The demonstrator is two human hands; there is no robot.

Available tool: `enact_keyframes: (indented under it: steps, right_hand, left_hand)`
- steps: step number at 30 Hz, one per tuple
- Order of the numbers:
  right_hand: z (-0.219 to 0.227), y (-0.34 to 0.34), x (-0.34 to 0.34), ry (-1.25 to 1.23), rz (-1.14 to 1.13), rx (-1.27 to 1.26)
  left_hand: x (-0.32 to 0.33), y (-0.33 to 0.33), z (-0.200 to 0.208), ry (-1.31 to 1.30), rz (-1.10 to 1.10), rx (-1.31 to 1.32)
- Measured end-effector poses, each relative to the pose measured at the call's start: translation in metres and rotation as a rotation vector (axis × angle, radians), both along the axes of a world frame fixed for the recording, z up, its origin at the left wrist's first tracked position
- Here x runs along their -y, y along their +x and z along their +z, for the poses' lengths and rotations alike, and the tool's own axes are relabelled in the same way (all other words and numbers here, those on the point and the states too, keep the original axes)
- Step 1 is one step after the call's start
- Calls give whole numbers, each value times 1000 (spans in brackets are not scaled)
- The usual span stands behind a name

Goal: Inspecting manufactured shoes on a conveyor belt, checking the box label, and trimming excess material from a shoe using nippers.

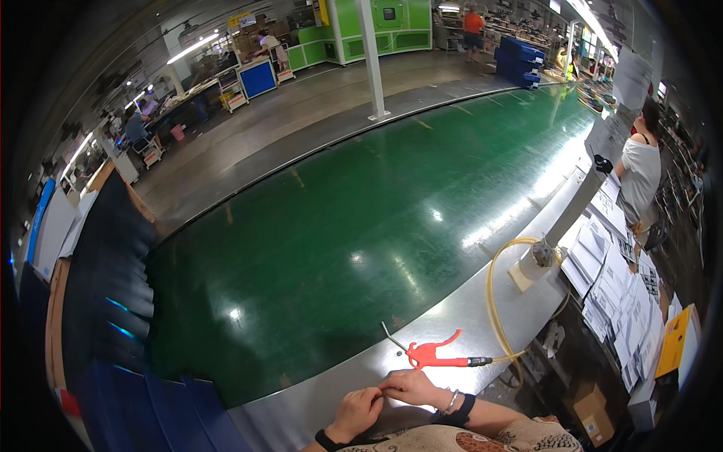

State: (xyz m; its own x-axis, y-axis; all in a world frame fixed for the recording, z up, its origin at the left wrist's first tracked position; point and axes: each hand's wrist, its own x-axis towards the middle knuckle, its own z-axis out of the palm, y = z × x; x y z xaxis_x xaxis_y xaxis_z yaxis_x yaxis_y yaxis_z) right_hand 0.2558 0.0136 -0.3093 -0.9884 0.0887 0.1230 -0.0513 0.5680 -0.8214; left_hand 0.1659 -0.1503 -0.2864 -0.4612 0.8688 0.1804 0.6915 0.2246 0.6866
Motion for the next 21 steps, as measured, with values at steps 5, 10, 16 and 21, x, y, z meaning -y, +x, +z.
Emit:
enact_keyframes:
  steps: [5,10,16,21]
  right_hand:
    - [24,6,6,40,-61,1]
    - [63,23,-23,446,-304,6]
    - [50,36,-58,558,-281,118]
    - [60,18,-84,696,-165,73]
  left_hand:
    - [3,-3,-8,19,11,19]
    - [4,-6,-11,18,12,105]
    - [4,-13,-19,145,231,221]
    - [-5,-55,-25,111,242,-142]
